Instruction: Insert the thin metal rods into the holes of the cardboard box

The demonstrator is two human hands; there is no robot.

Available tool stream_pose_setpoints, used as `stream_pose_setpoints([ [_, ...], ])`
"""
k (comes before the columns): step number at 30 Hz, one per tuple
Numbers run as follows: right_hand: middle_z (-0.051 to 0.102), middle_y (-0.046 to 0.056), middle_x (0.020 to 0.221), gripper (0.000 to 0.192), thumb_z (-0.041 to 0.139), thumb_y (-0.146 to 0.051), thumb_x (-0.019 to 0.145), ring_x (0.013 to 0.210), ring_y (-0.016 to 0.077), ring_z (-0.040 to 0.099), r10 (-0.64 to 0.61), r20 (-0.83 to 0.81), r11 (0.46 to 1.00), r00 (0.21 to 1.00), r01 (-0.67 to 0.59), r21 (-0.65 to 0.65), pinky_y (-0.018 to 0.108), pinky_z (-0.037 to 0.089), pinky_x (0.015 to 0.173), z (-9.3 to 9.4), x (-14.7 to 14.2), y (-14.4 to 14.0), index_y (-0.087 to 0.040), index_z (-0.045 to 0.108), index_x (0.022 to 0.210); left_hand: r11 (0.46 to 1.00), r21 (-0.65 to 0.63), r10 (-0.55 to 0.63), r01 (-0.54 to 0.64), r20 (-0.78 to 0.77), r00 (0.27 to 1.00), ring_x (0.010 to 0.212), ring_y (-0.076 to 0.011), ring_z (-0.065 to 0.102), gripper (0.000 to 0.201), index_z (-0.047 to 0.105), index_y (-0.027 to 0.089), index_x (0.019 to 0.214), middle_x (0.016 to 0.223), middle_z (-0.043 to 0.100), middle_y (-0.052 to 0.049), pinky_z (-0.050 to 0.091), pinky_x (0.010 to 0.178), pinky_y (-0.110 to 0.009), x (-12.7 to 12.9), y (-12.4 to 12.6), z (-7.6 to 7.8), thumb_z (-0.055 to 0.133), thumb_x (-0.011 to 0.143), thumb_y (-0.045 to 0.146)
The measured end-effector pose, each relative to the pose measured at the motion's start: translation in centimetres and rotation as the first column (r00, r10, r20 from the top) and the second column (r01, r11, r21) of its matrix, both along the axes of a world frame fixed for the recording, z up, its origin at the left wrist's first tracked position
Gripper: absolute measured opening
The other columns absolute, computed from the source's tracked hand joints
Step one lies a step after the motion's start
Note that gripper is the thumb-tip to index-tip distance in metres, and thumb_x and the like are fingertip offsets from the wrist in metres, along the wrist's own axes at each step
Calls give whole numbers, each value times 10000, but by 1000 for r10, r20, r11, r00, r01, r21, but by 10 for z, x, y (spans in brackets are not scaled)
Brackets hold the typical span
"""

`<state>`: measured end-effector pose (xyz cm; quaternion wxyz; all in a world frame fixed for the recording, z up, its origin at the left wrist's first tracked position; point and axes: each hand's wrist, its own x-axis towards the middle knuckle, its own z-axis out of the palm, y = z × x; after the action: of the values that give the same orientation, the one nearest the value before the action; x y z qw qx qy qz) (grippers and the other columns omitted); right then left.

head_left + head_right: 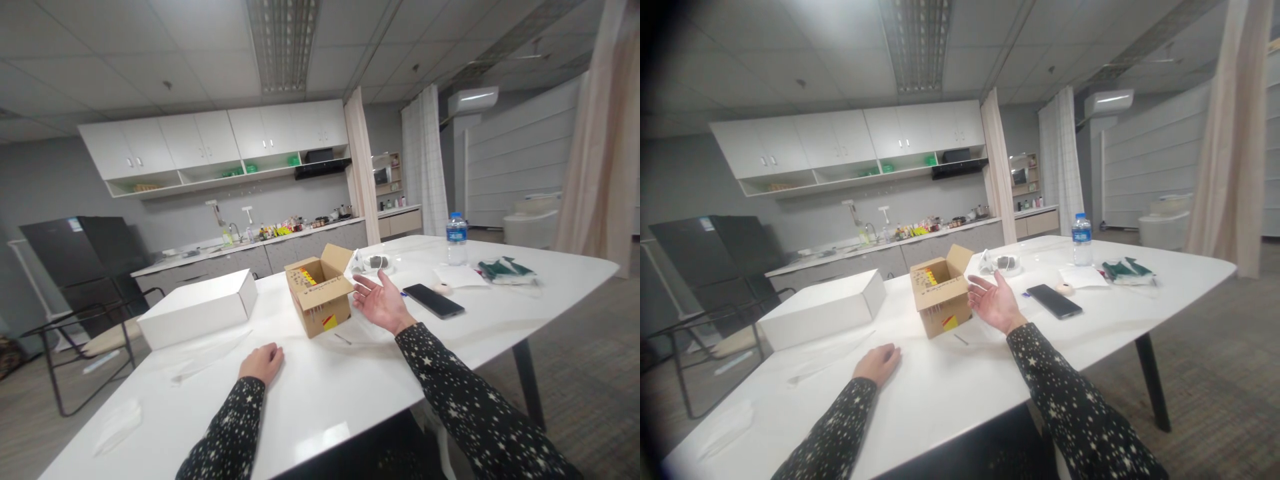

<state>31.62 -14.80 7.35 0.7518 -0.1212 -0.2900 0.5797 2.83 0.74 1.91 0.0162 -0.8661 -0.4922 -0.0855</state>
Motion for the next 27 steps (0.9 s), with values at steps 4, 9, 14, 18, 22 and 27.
stream_pose_setpoints([
  [4, 701, 110, 798, 611, 252, -576, 924, 696, 200, 632, 76, 87, 996, 993, -71, -52, 355, 469, 714, 0, -8, -3, -116, 646, 1005, 1000, -8, 6, -6, -10, 1000, 850, -227, 628, 371, 583, 232, 724, 827, 688, -59, 385, 668, -281, 0, -2, 0, 315, 869, 443],
  [9, 695, 157, 931, 730, 178, -626, 911, 757, 204, 637, 228, 204, 971, 952, -206, -125, 350, 448, 761, -3, -22, -2, -78, 648, 1018, 1000, -18, 3, -2, 9, 1000, 861, -232, 627, 368, 592, 231, 728, 834, 688, -63, 392, 672, -283, 0, -5, 3, 322, 874, 434],
  [14, 671, 194, 1033, 795, 145, -657, 896, 837, 229, 645, 350, 249, 933, 903, -314, -176, 354, 440, 773, -11, -32, 3, -50, 624, 1080, 1000, -22, 3, -3, 16, 1000, 854, -227, 625, 363, 588, 224, 718, 822, 685, -63, 387, 660, -278, 0, -6, 4, 330, 871, 428],
  [18, 673, 197, 1022, 797, 155, -665, 891, 825, 240, 651, 413, 256, 908, 874, -371, -196, 364, 438, 779, -18, -38, 7, -44, 601, 1117, 1000, -22, 10, -10, -2, 1000, 847, -237, 629, 370, 584, 227, 722, 819, 682, -66, 388, 666, -288, 0, -5, 3, 320, 869, 441],
  [22, 666, 212, 1036, 808, 178, -691, 872, 843, 254, 649, 457, 253, 886, 852, -412, -214, 371, 442, 769, -27, -41, 11, -43, 583, 1133, 1000, -21, 6, -7, -7, 1000, 855, -230, 628, 376, 584, 227, 723, 823, 683, -63, 387, 670, -283, 0, -4, 1, 312, 871, 441],
  [27, 664, 226, 1034, 817, 182, -695, 870, 829, 255, 658, 482, 255, 871, 838, -427, -242, 366, 462, 742, -35, -42, 18, -31, 567, 1151, 1000, -14, 1, -1, -11, 1000, 861, -227, 626, 372, 585, 231, 724, 829, 686, -58, 390, 673, -278, 0, -5, 1, 316, 871, 441],
])
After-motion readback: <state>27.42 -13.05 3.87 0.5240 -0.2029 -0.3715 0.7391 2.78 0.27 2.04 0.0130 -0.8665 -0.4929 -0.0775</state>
